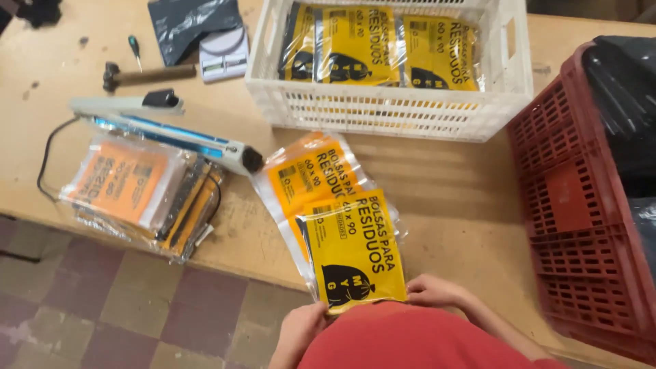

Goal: The person repeatedly places black plastic bags into yellow and white packaging labeled 'BOLSAS PARA RESIDUOS' and then places the packaged items into a white basket. The person handles the bags and packaging by hand throughout the process.

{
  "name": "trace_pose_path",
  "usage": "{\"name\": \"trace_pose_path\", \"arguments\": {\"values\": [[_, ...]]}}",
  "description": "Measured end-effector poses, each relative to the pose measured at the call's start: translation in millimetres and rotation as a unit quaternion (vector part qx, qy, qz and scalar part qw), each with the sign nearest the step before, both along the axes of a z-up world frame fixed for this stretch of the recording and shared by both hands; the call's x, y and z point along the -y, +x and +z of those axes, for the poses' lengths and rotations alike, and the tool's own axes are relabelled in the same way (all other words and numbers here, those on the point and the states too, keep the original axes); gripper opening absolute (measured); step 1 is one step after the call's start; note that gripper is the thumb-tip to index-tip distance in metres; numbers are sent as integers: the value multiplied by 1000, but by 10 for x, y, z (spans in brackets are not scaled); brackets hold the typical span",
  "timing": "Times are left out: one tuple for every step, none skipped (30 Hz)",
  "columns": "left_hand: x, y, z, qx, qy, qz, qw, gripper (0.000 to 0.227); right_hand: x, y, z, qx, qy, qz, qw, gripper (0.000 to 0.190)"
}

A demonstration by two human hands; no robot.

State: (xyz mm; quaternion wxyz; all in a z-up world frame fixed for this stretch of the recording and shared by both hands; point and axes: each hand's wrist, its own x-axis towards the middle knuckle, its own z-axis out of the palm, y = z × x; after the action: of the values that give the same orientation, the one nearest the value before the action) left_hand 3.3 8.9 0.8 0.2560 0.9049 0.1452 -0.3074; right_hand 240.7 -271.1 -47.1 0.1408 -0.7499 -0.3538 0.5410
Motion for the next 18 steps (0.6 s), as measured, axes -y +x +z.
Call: {"name": "trace_pose_path", "arguments": {"values": [[-89, 34, 5, 100, 14, 29, 994, 10, -87, 14, 237, -120, 104, -105, 982, 21], [-149, 32, 11, 196, 24, 58, 979, 5, -142, -13, 473, -238, 204, -205, 927, 18], [-130, 186, 272, 196, 24, 51, 979, 5, -266, 6, 683, -237, 207, -211, 926, 18], [-107, 334, 538, 340, 16, 34, 940, 36, -380, 12, 895, -245, 285, -255, 891, 20], [-74, 478, 804, 476, 6, 16, 879, 71, -488, 21, 1109, -251, 361, -296, 848, 22], [-29, 626, 911, 477, 3, 8, 879, 71, -603, -12, 1319, -247, 364, -302, 846, 22], [21, 769, 1020, 473, -1, -17, 881, 92, -717, -44, 1532, -272, 395, -346, 806, 13], [68, 906, 1134, 469, -4, -43, 882, 117, -838, -77, 1747, -296, 425, -389, 762, 18], [-2, 1021, 1112, 469, -7, -52, 881, 117, -817, -105, 1859, -292, 429, -395, 758, 18], [-72, 1141, 1088, 477, 5, -30, 878, 75, -807, -118, 1969, -301, 436, -420, 737, 11], [-144, 1262, 1069, 485, 17, -8, 874, 60, -798, -132, 2082, -309, 443, -444, 715, 17], [-250, 1388, 1249, 488, 16, -18, 873, 60, -785, -63, 2164, -305, 449, -448, 710, 17], [-356, 1516, 1432, 468, 10, -13, 884, 18, -774, 6, 2246, -309, 563, -351, 682, 16], [-433, 1624, 1603, 446, 3, -3, 895, 28, -744, 72, 2328, -307, 659, -244, 642, 25], [-554, 1737, 1749, 448, 2, -7, 894, 28, -663, 98, 2112, -303, 661, -246, 641, 25], [-681, 1863, 1900, 486, -1, -30, 873, 13, -588, 126, 1897, -274, 677, -298, 614, 28], [-806, 1990, 2052, 524, -4, -52, 850, 20, -514, 156, 1680, -244, 691, -349, 584, 31], [-937, 2144, 2218, 524, -6, -57, 850, 20, -404, 157, 1515, -240, 693, -351, 582, 31]]}}
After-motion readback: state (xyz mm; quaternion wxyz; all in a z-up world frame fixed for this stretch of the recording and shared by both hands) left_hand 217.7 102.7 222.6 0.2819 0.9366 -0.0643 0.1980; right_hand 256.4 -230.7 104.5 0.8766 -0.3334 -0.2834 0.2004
